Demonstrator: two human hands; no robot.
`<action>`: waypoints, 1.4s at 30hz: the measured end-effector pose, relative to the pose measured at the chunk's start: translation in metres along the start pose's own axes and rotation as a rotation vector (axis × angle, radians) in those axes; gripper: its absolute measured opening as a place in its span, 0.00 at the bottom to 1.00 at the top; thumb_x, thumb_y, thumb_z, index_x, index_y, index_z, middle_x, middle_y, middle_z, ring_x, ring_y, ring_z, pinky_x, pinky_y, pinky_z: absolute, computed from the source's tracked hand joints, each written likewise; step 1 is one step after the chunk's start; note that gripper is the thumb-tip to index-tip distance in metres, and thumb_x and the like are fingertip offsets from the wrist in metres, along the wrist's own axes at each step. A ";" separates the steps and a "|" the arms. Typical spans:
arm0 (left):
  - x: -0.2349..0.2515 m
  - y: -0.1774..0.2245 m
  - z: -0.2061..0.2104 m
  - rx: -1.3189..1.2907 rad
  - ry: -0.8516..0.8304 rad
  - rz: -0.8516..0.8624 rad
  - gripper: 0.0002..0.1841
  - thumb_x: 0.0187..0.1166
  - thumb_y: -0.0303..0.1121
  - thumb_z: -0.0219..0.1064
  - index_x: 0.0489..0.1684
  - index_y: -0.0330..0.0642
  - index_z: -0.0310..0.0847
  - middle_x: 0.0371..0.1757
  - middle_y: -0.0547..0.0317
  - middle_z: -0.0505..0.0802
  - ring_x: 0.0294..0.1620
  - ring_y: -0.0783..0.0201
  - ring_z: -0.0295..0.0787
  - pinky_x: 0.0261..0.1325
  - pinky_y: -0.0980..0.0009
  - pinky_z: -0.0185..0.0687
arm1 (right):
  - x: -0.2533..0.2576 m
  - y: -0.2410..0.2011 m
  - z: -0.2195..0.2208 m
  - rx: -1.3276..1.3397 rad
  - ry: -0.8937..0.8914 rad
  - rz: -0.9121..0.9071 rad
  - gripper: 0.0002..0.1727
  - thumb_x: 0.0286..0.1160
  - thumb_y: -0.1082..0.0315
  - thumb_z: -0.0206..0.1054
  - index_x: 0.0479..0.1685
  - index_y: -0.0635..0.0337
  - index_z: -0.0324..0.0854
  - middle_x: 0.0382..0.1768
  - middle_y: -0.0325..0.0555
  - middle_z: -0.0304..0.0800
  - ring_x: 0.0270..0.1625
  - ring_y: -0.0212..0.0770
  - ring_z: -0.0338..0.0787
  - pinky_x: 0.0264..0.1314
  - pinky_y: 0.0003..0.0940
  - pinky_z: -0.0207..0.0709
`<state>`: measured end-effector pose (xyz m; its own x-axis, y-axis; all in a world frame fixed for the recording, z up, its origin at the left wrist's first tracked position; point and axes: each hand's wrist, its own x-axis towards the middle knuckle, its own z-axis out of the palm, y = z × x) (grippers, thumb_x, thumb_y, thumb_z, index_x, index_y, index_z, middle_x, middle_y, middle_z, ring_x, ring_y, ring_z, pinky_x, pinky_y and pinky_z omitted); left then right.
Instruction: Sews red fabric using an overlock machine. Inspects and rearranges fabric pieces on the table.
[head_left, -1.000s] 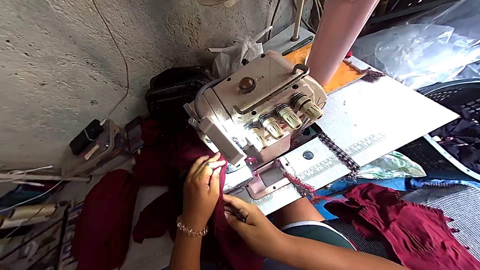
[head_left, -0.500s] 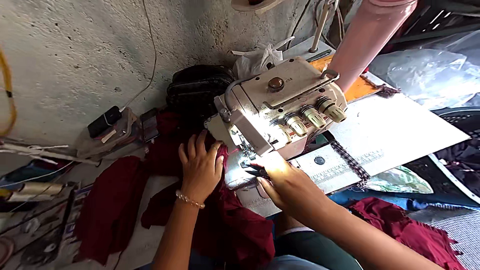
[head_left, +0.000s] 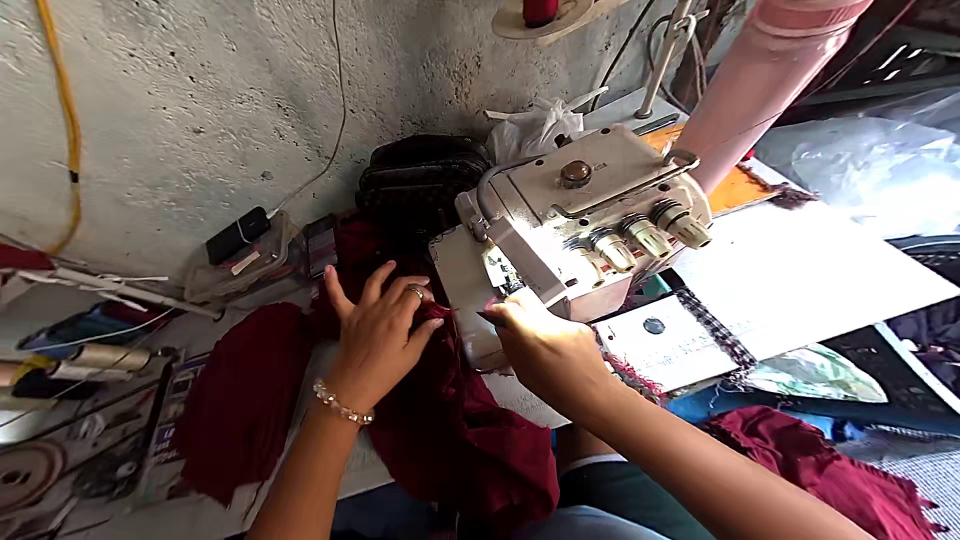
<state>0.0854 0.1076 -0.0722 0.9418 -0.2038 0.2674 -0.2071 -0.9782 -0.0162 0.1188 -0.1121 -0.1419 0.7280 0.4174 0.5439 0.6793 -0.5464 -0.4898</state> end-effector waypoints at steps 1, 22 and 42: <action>-0.003 -0.008 -0.006 -0.028 0.004 -0.009 0.18 0.79 0.52 0.65 0.46 0.49 0.92 0.63 0.63 0.93 0.85 0.41 0.69 0.78 0.14 0.24 | -0.008 -0.003 -0.005 0.124 -0.035 0.019 0.14 0.76 0.65 0.64 0.54 0.58 0.89 0.34 0.47 0.93 0.24 0.46 0.90 0.20 0.45 0.79; -0.032 -0.010 -0.025 -0.078 0.213 0.065 0.15 0.77 0.47 0.64 0.34 0.50 0.94 0.38 0.63 0.94 0.55 0.59 0.90 0.81 0.30 0.41 | 0.002 -0.030 0.016 0.761 -0.211 0.227 0.13 0.78 0.60 0.69 0.46 0.61 0.91 0.35 0.37 0.92 0.36 0.21 0.86 0.44 0.18 0.78; -0.025 0.041 0.009 -0.365 -0.096 -0.007 0.16 0.82 0.47 0.63 0.50 0.52 0.94 0.51 0.61 0.95 0.54 0.56 0.89 0.59 0.46 0.72 | -0.032 0.005 -0.009 0.786 -0.040 0.336 0.09 0.73 0.69 0.66 0.41 0.63 0.91 0.32 0.32 0.91 0.33 0.11 0.82 0.39 0.08 0.76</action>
<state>0.0558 0.0727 -0.0879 0.9605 -0.2166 0.1746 -0.2648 -0.9043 0.3348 0.0983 -0.1349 -0.1557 0.8950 0.3568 0.2678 0.2828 0.0103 -0.9591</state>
